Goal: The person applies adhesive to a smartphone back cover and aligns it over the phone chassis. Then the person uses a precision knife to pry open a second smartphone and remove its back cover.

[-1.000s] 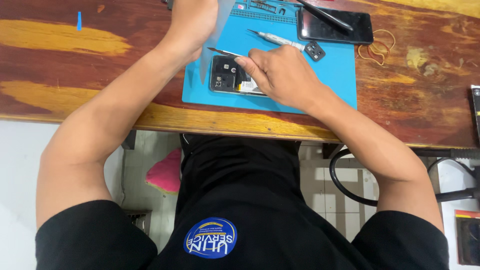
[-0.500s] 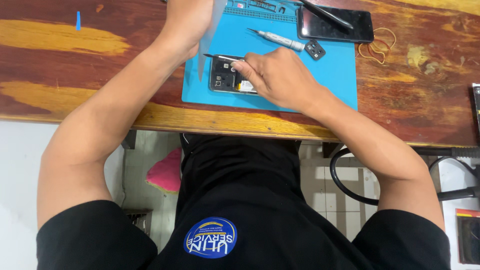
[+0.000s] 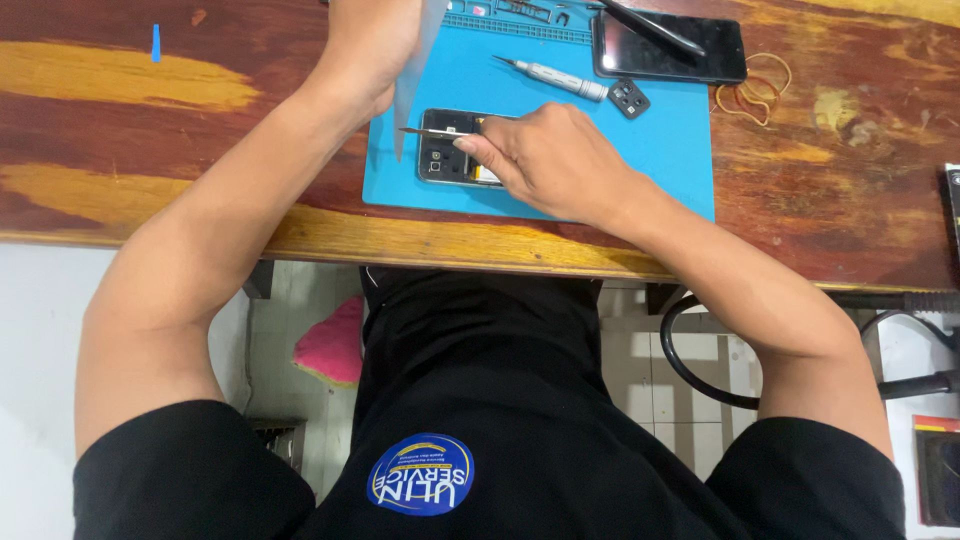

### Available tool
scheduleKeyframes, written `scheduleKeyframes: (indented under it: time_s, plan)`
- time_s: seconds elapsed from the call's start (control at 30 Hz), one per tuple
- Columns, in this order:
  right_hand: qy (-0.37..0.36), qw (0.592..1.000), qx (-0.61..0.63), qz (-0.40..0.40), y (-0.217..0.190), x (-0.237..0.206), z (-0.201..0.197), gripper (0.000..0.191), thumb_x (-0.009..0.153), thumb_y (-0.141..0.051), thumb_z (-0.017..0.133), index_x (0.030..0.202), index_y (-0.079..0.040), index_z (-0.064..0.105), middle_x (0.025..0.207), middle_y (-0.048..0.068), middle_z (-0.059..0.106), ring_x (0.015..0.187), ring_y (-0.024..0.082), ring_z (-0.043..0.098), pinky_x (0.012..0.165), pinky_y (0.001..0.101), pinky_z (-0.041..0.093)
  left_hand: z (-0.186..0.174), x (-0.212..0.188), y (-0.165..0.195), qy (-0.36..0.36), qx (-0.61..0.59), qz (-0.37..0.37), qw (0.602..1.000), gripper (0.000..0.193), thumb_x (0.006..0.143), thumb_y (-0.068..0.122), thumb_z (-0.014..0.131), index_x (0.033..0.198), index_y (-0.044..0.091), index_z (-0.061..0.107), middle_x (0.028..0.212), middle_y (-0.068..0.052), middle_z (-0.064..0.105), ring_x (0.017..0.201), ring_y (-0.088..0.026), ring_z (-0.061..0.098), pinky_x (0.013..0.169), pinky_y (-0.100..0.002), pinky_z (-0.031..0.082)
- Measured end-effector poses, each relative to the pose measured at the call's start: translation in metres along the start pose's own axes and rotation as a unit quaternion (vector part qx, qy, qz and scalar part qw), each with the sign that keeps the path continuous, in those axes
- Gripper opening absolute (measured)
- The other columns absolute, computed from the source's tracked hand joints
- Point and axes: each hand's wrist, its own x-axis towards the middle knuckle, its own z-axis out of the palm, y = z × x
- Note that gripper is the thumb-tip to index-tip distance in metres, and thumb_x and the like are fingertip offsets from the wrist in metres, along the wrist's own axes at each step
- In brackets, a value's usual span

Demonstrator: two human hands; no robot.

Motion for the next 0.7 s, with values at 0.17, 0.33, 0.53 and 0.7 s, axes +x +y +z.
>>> scheduleKeyframes:
  time_s: [0.17, 0.33, 0.53, 0.7]
  plan:
    - [-0.009, 1.000, 0.001, -0.022, -0.0024, -0.0009, 0.0025, 0.045, 0.110, -0.035, 0.058, 0.078, -0.003, 0.063, 0.056, 0.016, 0.057, 0.054, 0.039, 0.058, 0.054, 0.0493, 0.046, -0.0023, 0.0012, -0.0040, 0.008, 0.005, 0.004, 1.000, 0.020, 0.104, 0.014, 0.063, 0.088, 0.002, 0.063, 0.078, -0.003, 0.064, 0.069, -0.009, 0.064, 0.060, -0.031, 0.057]
    - [-0.039, 0.999, -0.014, 0.006, -0.0077, -0.0015, 0.0058, 0.046, 0.108, -0.037, 0.059, 0.076, -0.004, 0.063, 0.053, 0.015, 0.057, 0.050, 0.039, 0.058, 0.051, 0.0497, 0.046, -0.0049, 0.0008, -0.0031, -0.003, -0.016, -0.004, 1.000, 0.018, 0.104, 0.014, 0.063, 0.089, 0.003, 0.064, 0.079, -0.003, 0.067, 0.070, -0.010, 0.067, 0.062, -0.031, 0.059]
    - [-0.034, 0.999, -0.004, -0.006, -0.0045, -0.0014, 0.0037, 0.046, 0.107, -0.038, 0.059, 0.075, -0.005, 0.064, 0.054, 0.014, 0.058, 0.052, 0.038, 0.059, 0.053, 0.0492, 0.047, -0.0082, 0.0025, -0.0006, 0.003, -0.062, -0.016, 0.998, 0.017, 0.103, 0.011, 0.066, 0.089, 0.003, 0.063, 0.078, -0.003, 0.063, 0.067, -0.011, 0.063, 0.059, -0.031, 0.055]
    - [0.010, 1.000, -0.008, -0.022, -0.0025, -0.0014, 0.0042, 0.045, 0.111, -0.036, 0.058, 0.079, -0.004, 0.062, 0.061, 0.013, 0.061, 0.056, 0.038, 0.060, 0.056, 0.0482, 0.047, -0.0053, 0.0039, -0.0035, 0.008, -0.060, 0.000, 0.998, 0.017, 0.103, 0.010, 0.065, 0.089, 0.002, 0.063, 0.078, -0.003, 0.063, 0.068, -0.011, 0.063, 0.059, -0.032, 0.056]
